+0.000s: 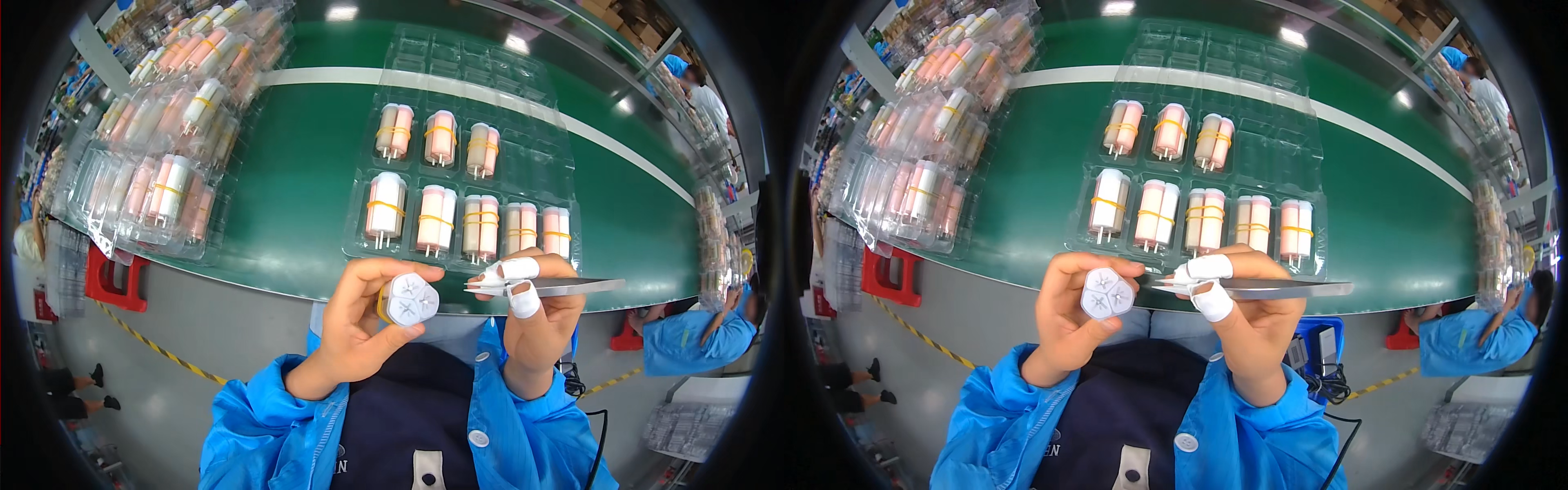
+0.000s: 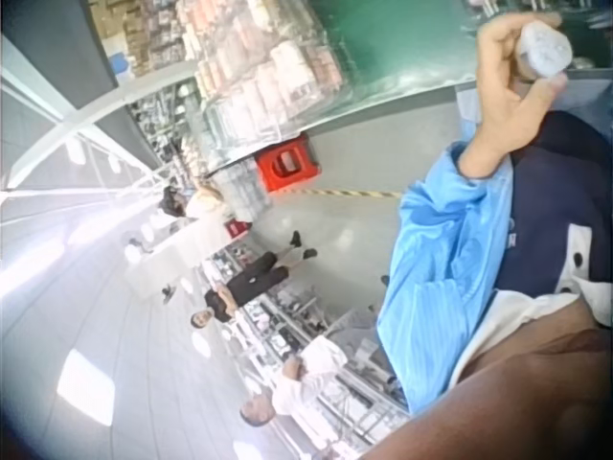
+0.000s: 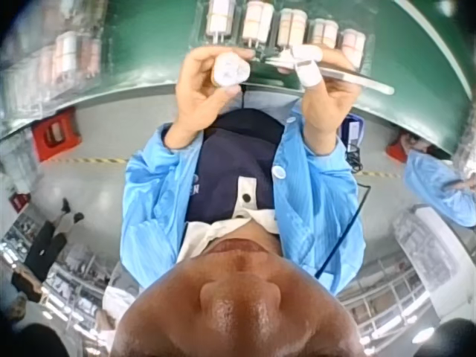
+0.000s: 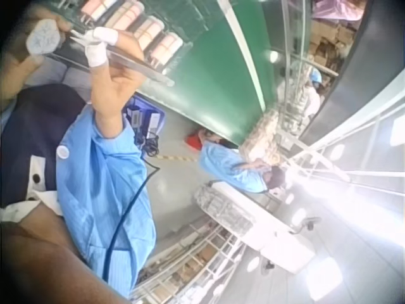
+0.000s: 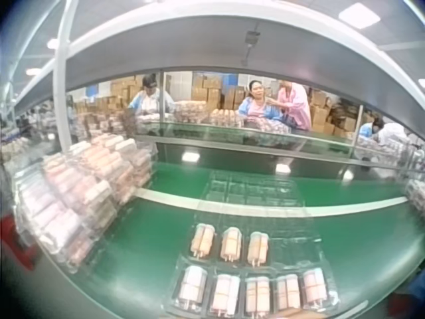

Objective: The person uses tweezers to insert small white components into cylindrical objects wrapped with rubber bands. They place the assembled items into a clear plastic tray on a green workbench in a factory setting.

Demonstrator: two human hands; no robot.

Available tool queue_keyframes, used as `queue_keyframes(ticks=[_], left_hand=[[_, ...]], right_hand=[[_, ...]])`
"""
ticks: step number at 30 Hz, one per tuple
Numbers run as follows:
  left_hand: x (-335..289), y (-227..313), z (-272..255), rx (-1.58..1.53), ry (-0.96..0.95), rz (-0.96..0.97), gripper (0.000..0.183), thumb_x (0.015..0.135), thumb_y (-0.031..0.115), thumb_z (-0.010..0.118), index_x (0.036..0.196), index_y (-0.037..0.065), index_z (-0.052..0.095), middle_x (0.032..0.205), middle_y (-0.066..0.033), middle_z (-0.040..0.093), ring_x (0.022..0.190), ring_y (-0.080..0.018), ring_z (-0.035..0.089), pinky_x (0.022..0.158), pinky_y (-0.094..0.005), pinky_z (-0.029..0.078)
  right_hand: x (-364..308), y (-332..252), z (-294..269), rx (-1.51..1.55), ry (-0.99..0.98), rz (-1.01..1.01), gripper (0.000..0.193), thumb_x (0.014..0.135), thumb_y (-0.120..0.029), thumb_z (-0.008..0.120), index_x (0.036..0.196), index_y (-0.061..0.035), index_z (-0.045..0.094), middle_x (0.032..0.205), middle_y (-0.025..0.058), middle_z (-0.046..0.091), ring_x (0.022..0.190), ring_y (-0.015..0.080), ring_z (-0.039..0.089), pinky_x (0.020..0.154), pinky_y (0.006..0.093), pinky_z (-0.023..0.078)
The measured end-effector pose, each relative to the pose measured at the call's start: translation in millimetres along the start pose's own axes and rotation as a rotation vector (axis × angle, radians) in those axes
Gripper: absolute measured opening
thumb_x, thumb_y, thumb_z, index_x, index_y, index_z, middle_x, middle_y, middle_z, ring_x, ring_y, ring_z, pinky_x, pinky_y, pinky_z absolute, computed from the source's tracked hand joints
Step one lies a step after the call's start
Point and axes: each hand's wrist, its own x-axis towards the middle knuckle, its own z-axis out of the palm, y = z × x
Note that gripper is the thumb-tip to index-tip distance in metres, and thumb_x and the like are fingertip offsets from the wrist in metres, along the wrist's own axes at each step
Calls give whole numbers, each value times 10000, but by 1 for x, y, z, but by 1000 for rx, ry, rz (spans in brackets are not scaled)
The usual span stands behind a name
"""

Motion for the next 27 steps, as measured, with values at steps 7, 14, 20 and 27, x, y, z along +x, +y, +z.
queue_keyframes(ticks=[7, 14, 20, 27], left_hand=[[0, -1, -7, -278, -107, -97, 437, 880, 76, 589, 1249, 16, 365, 1272, -217, 509, 1081, -183, 560, 918, -332, 466], [0, -1, -7, -302, -122, -114, 434, 903, 139, 579, 1261, 26, 363, 1277, -216, 504, 1058, -179, 567, 922, -345, 472], [0, 0, -5, -323, -140, -124, 430, 933, 202, 542, 1282, 33, 355, 1277, -217, 503, 996, -180, 559, 787, -281, 475], [-2, -4, -7, -302, -135, -141, 480, 965, 305, 476, 1332, 24, 348, 1270, -193, 513, 928, -153, 527, 656, -227, 396]], right_hand=[[-4, 3, 2, 61, 18, 31, 169, 784, 45, 631, 950, 60, 602, 916, 160, 623, 844, 213, 642, 766, 313, 526], [-6, 7, 3, 66, -13, 48, 173, 782, 49, 632, 953, 57, 607, 917, 154, 624, 848, 207, 638, 758, 303, 522], [-7, 7, 4, 73, -7, 59, 179, 780, 41, 648, 954, 56, 609, 917, 147, 628, 850, 205, 637, 758, 300, 520], [-8, 6, 6, 73, -25, 64, 179, 783, 37, 656, 956, 51, 611, 919, 146, 630, 852, 202, 638, 753, 298, 518]])
